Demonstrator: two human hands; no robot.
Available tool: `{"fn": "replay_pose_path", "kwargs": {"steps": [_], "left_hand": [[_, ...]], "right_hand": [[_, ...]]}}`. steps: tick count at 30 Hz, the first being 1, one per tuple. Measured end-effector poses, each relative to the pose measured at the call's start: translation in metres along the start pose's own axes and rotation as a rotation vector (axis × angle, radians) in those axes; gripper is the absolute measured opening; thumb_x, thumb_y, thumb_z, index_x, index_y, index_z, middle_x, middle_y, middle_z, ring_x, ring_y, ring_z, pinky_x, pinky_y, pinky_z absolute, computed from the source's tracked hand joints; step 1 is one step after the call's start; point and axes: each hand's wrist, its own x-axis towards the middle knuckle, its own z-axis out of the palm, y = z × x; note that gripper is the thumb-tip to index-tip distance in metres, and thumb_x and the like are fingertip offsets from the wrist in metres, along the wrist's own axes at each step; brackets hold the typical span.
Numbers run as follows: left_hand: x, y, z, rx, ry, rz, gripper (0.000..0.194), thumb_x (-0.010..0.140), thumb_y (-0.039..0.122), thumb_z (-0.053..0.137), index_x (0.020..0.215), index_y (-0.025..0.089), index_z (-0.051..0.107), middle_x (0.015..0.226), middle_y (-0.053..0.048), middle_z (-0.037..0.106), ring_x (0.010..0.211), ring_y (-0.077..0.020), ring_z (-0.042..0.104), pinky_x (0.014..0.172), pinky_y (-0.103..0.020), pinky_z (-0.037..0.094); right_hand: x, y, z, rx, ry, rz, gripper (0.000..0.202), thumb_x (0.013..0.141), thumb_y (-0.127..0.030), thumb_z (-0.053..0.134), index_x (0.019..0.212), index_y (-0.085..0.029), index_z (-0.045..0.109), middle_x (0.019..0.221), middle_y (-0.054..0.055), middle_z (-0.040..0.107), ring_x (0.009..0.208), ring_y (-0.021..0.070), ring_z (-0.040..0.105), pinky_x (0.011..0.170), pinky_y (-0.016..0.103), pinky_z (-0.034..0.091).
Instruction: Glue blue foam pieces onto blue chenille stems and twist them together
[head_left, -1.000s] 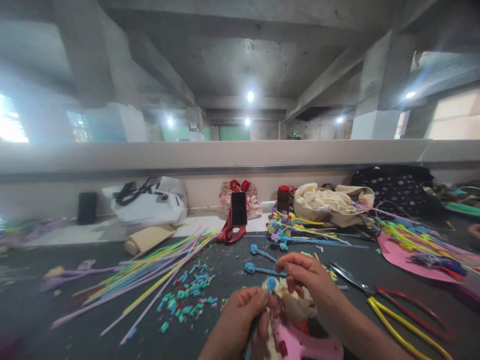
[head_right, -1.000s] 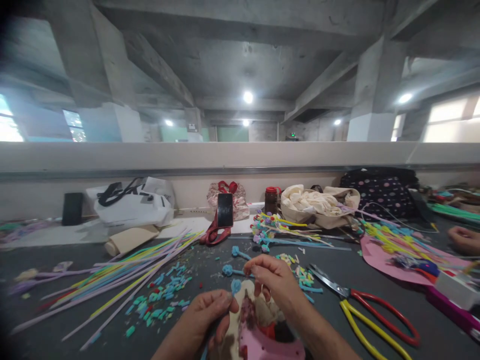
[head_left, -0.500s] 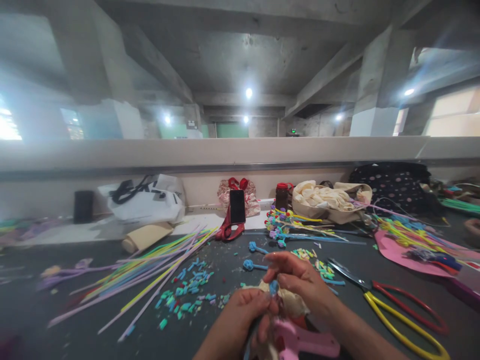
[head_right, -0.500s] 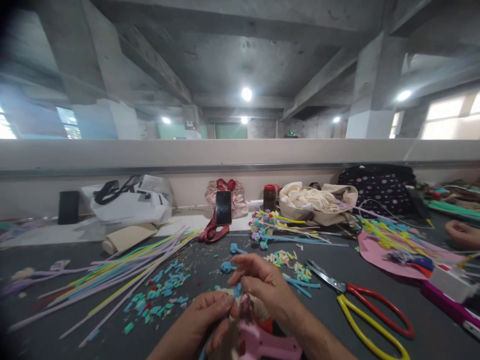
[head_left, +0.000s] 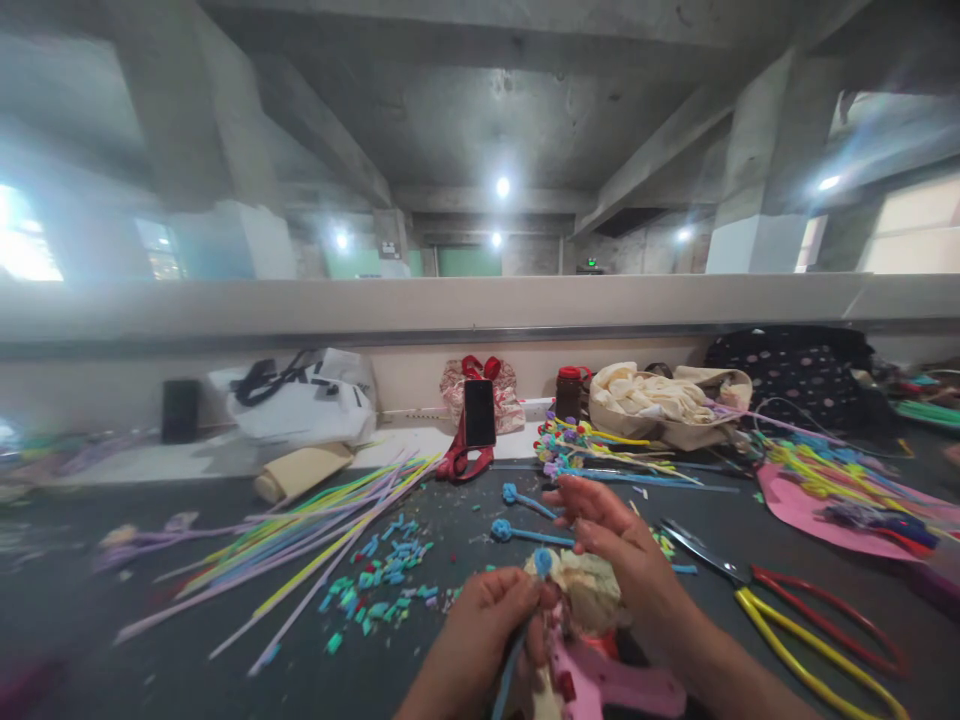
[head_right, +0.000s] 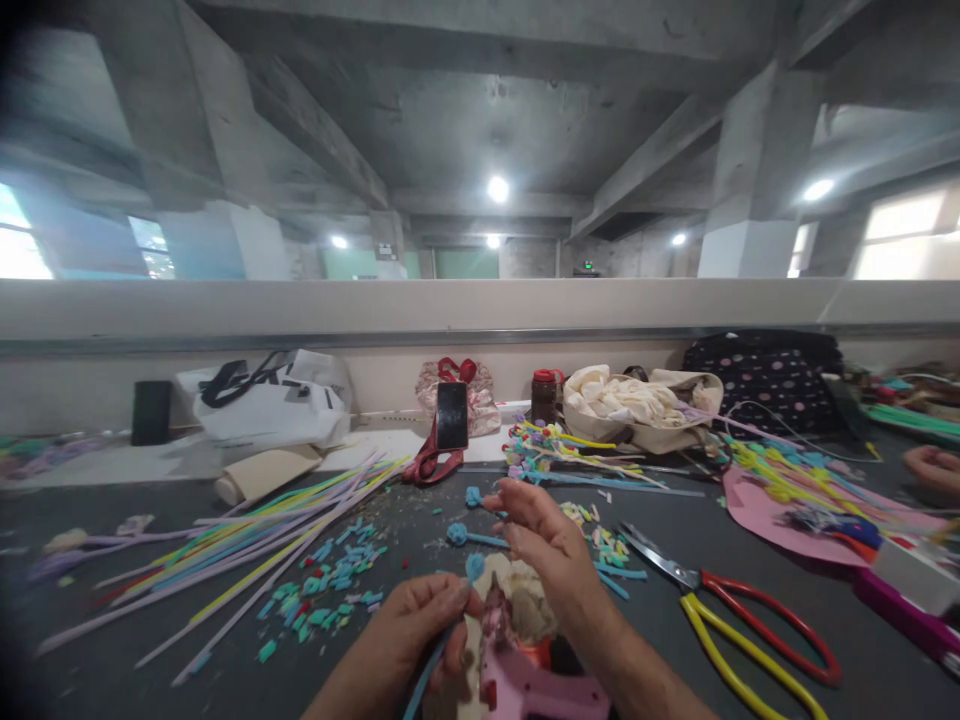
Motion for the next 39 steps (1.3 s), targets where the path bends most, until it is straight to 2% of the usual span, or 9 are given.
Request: {"fn": "replay_pose_path", "kwargs": {"steps": [4,9,14,20,23,27,33,36,39], "left_hand": [[0.0,0.0,0.0,0.012,0.0,0.01,0.031,0.061,0.041,0.06,0.064,0.011,0.057,0.035,0.003,0.051,0.029,-0.0045,0.037,0.034,-0.016,0.022],[-0.005,0.001,0.005,0.006,-0.051,-0.001,0.029,0.063,0.039,0.059,0.058,0.011,0.055,0.034,0.003,0.048,0.028,-0.0036,0.035,0.034,-0.016,0.022],[-0.005,0.001,0.005,-0.032,-0.088,-0.039,0.029,0.062,0.04,0.06,0.06,0.011,0.055,0.033,0.003,0.047,0.029,-0.006,0.038,0.034,-0.017,0.025],[0.0,0.002,-0.002,-0.07,-0.063,-0.052,0.029,0.062,0.04,0.06,0.063,0.01,0.058,0.035,0.003,0.049,0.028,-0.0039,0.035,0.034,-0.016,0.02],[-0.001,0.004,-0.003,-0.107,-0.011,-0.059,0.027,0.062,0.037,0.06,0.067,0.011,0.058,0.037,0.004,0.049,0.03,-0.004,0.036,0.034,-0.015,0.02],[-0.018,0.014,-0.013,-0.117,0.125,-0.049,0.024,0.063,0.035,0.059,0.074,0.013,0.057,0.043,0.005,0.05,0.032,-0.0025,0.034,0.036,-0.014,0.02],[-0.061,0.034,-0.057,0.423,0.326,0.004,0.018,0.065,0.034,0.054,0.065,0.017,0.054,0.045,0.005,0.051,0.035,-0.0056,0.034,0.039,-0.018,0.02],[-0.073,0.03,-0.079,0.909,0.458,0.098,0.014,0.063,0.03,0.054,0.056,0.018,0.054,0.047,0.005,0.05,0.046,-0.0093,0.041,0.046,-0.019,0.024],[-0.076,0.019,-0.09,1.153,0.505,0.093,0.008,0.062,0.026,0.053,0.061,0.021,0.059,0.052,0.004,0.055,0.052,-0.0119,0.046,0.051,-0.021,0.024]], "right_hand": [[0.005,0.008,-0.007,-0.053,0.017,0.045,0.03,0.073,-0.03,0.054,0.1,-0.019,0.054,0.084,0.005,0.063,0.068,0.0154,0.055,0.05,0.022,0.037],[0.0,0.005,0.001,0.019,-0.133,0.143,0.031,0.073,-0.032,0.055,0.101,-0.019,0.054,0.083,0.004,0.063,0.074,0.0154,0.056,0.055,0.022,0.038],[-0.006,0.001,0.006,0.04,-0.178,0.18,0.029,0.075,-0.03,0.052,0.102,-0.02,0.053,0.079,0.002,0.062,0.058,0.011,0.052,0.051,0.022,0.039],[0.003,0.005,-0.003,-0.059,0.045,0.049,0.032,0.073,-0.034,0.054,0.102,-0.02,0.053,0.088,0.005,0.062,0.073,0.0162,0.055,0.053,0.022,0.038],[0.007,0.006,-0.007,-0.099,0.143,0.064,0.031,0.07,-0.036,0.057,0.096,-0.019,0.054,0.082,0.003,0.061,0.059,0.0132,0.054,0.042,0.02,0.034],[0.008,0.009,-0.013,-0.155,0.152,0.104,0.023,0.068,-0.033,0.059,0.085,-0.018,0.055,0.06,-0.003,0.054,0.044,0.0087,0.047,0.034,0.017,0.028],[0.006,0.013,-0.013,-0.246,0.025,0.185,0.017,0.065,-0.033,0.061,0.069,-0.018,0.053,0.046,-0.006,0.048,0.035,0.0071,0.043,0.032,0.017,0.026],[0.002,0.014,-0.005,-0.267,-0.058,0.214,0.019,0.064,-0.034,0.062,0.064,-0.018,0.052,0.047,-0.006,0.048,0.035,0.0065,0.042,0.032,0.017,0.025],[-0.003,0.014,0.001,-0.291,-0.113,0.228,0.022,0.067,-0.037,0.058,0.061,-0.018,0.049,0.046,-0.007,0.044,0.035,0.0063,0.038,0.034,0.018,0.025]]}}
